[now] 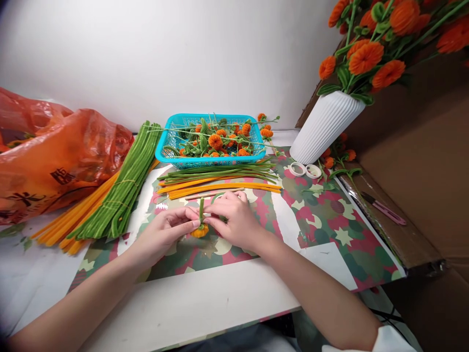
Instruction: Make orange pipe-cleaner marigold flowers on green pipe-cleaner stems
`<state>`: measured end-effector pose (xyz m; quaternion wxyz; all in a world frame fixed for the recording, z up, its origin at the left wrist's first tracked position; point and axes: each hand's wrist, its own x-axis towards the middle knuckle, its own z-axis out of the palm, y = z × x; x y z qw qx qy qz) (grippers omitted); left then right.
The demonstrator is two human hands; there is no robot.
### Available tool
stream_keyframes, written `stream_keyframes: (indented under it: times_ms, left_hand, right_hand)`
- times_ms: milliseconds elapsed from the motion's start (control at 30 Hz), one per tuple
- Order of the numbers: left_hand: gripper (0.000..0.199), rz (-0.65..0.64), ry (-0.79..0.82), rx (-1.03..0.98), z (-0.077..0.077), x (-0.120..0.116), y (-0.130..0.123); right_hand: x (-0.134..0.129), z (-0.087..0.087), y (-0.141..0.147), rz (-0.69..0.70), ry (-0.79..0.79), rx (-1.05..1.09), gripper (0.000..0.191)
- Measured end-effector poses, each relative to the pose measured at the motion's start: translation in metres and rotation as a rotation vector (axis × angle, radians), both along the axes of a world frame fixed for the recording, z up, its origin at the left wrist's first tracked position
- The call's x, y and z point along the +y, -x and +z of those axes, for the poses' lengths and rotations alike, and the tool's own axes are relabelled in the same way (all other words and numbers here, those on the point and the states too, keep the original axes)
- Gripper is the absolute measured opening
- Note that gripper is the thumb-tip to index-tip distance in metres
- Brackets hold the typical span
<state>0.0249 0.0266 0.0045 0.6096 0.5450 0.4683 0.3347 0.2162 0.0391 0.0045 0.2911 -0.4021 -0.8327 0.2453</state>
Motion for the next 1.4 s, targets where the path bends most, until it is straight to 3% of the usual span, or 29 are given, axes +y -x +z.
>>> stream_keyframes:
  times_ms: [200,400,567,800,1033,1267,1400]
  left_hand:
    - [0.015,-0.138,0.222,-0.037,0.000,0.003,0.010]
    - [0.021,-0.077,0.323,-0.076,-0.001,0.005,0.009]
    - [0.026,0.112,0.231,-0.198,-0.005,0.001,0.003]
    - [0.025,0.088,-0.062,-0.114,-0.007,-0.010,-0.002]
    - [0.027,0.129,-0.023,-0.129,-0.008,-0.006,-0.003]
    - [0.023,0.104,-0.036,-0.108,-0.005,-0.007,-0.001]
    - [0.015,0.097,-0.132,-0.080,-0.006,-0.010,-0.002]
  right_hand:
    - [0.005,-0.001,-0.003,0.166,0.120,0.145,0.014]
    - [0.005,-0.006,-0.001,0.151,0.214,0.262,0.008]
    - [0.002,-0.005,-0.001,0.067,0.226,0.182,0.006]
    - [0.000,-0.005,0.000,0.024,0.177,0.102,0.009]
    - [0.002,-0.004,-0.001,0.055,0.072,0.059,0.008]
    - [0.004,-0.004,-0.001,0.104,0.018,0.283,0.011]
    - [0.002,-0.005,0.000,0.135,0.030,0.131,0.009]
